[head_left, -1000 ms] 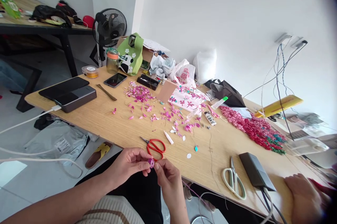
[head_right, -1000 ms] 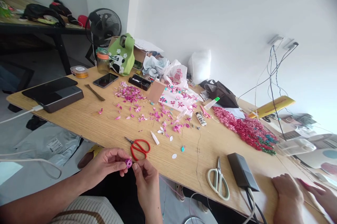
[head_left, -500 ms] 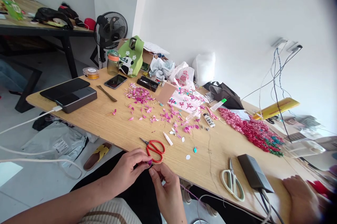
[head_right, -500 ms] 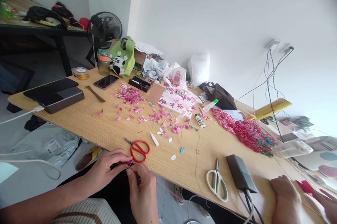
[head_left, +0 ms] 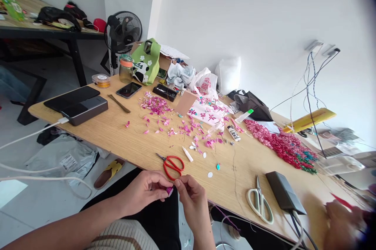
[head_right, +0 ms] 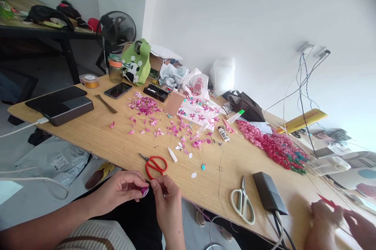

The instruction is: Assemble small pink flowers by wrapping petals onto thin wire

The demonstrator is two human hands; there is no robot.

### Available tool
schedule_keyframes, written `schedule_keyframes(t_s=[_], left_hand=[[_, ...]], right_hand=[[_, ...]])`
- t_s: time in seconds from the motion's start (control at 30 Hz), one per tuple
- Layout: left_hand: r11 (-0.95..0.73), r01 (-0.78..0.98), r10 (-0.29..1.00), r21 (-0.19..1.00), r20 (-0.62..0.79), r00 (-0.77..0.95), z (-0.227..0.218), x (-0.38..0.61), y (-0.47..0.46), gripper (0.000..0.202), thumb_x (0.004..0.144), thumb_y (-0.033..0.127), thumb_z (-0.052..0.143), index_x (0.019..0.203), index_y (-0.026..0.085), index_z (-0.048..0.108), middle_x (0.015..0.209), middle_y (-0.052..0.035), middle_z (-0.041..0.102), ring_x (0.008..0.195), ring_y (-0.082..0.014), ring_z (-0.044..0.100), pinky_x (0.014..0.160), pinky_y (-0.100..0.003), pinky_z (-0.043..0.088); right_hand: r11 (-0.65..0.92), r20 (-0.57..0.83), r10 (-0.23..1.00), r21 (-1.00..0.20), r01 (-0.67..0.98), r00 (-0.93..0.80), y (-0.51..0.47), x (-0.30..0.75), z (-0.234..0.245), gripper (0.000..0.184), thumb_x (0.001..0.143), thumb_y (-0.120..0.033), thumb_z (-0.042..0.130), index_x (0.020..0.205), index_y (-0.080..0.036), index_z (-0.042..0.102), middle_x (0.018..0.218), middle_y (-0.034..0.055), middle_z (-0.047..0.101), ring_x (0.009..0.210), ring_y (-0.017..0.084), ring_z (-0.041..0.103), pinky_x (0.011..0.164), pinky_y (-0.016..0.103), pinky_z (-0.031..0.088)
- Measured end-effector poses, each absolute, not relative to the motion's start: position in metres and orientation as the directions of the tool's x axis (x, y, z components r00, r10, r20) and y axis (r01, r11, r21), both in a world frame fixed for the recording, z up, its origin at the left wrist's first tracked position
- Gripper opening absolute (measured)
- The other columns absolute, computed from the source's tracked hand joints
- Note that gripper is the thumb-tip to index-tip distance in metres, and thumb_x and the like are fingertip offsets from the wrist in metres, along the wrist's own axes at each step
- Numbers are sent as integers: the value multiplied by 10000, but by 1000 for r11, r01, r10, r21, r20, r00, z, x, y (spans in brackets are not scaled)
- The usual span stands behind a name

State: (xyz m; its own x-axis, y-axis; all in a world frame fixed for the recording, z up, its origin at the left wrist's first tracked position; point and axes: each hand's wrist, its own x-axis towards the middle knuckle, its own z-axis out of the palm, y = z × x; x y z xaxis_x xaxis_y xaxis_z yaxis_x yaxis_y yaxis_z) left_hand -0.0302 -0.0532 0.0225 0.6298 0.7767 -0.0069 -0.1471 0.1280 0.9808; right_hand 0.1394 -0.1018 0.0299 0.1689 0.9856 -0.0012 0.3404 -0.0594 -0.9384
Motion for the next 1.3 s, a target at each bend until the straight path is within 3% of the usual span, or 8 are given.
schedule_keyframes(t_s=[0.2, 0.33, 0.5, 0.63, 0.77, 0.9, 1.07, 1.3], left_hand=[[378, -246, 748, 893, -138, 649, 27, -33, -49, 187, 707, 207, 748, 862, 122, 687, 766, -33, 697, 687, -146, 649, 707, -295, 518], [380, -292, 800, 878, -153, 580, 24, -35, -46, 213, 694, 226, 762, 857, 120, 676, 751, -23, 690, 663, -133, 631, 667, -273, 514], [224, -224, 871, 949, -91, 482, 18, -34, -42, 184, 714, 242, 736, 841, 126, 671, 725, -1, 648, 605, -106, 580, 625, -248, 497], [-57, -105, 896, 993, 97, 434, 14, -31, -43, 110, 768, 212, 676, 854, 145, 690, 757, -13, 634, 639, -119, 580, 605, -236, 488], [-293, 12, 855, 956, 257, 451, 11, -31, -47, 121, 820, 172, 619, 903, 174, 708, 827, -38, 674, 762, -147, 624, 706, -251, 498], [-351, 3, 800, 936, 298, 521, 13, -31, -49, 160, 852, 172, 581, 941, 192, 712, 876, -45, 683, 822, -149, 631, 758, -251, 501], [-235, -25, 789, 972, 206, 579, 20, -30, -51, 169, 827, 174, 602, 935, 203, 729, 867, -42, 676, 772, -141, 619, 696, -227, 509], [218, -200, 782, 955, -49, 621, 24, -30, -50, 172, 735, 242, 716, 870, 134, 716, 798, -33, 656, 657, -134, 620, 650, -275, 528]], right_hand=[[-80, -40, 983, -972, 221, 177, -102, 133, 23, 329, 854, -447, 569, 699, -157, 570, 535, -51, 413, 494, 77, 333, 467, 199, 273], [-112, -77, 984, -969, 221, 158, -107, 127, 16, 339, 858, -465, 548, 725, -154, 577, 558, -45, 420, 492, 80, 347, 461, 197, 287], [-95, -63, 993, -922, 376, 97, -116, 120, 20, 341, 890, -446, 485, 735, -156, 576, 563, -38, 420, 502, 89, 368, 482, 199, 307], [23, 56, 997, -846, 533, 46, -120, 118, 31, 282, 913, -355, 465, 749, -168, 598, 621, -3, 517, 567, 111, 454, 539, 200, 350], [78, 115, 993, -820, 567, 31, -116, 121, 42, 268, 929, -329, 444, 760, -179, 589, 664, 5, 549, 602, 117, 481, 572, 193, 376], [83, 134, 990, -820, 567, 48, -111, 128, 45, 271, 927, -336, 453, 757, -180, 596, 666, 4, 553, 607, 119, 478, 573, 198, 375], [40, 101, 991, -856, 516, 91, -107, 135, 38, 295, 912, -374, 484, 738, -168, 604, 598, -15, 508, 574, 112, 458, 545, 207, 353], [-63, -21, 989, -956, 285, 148, -104, 133, 26, 320, 876, -438, 535, 713, -165, 568, 546, -35, 475, 504, 97, 435, 492, 202, 353]])
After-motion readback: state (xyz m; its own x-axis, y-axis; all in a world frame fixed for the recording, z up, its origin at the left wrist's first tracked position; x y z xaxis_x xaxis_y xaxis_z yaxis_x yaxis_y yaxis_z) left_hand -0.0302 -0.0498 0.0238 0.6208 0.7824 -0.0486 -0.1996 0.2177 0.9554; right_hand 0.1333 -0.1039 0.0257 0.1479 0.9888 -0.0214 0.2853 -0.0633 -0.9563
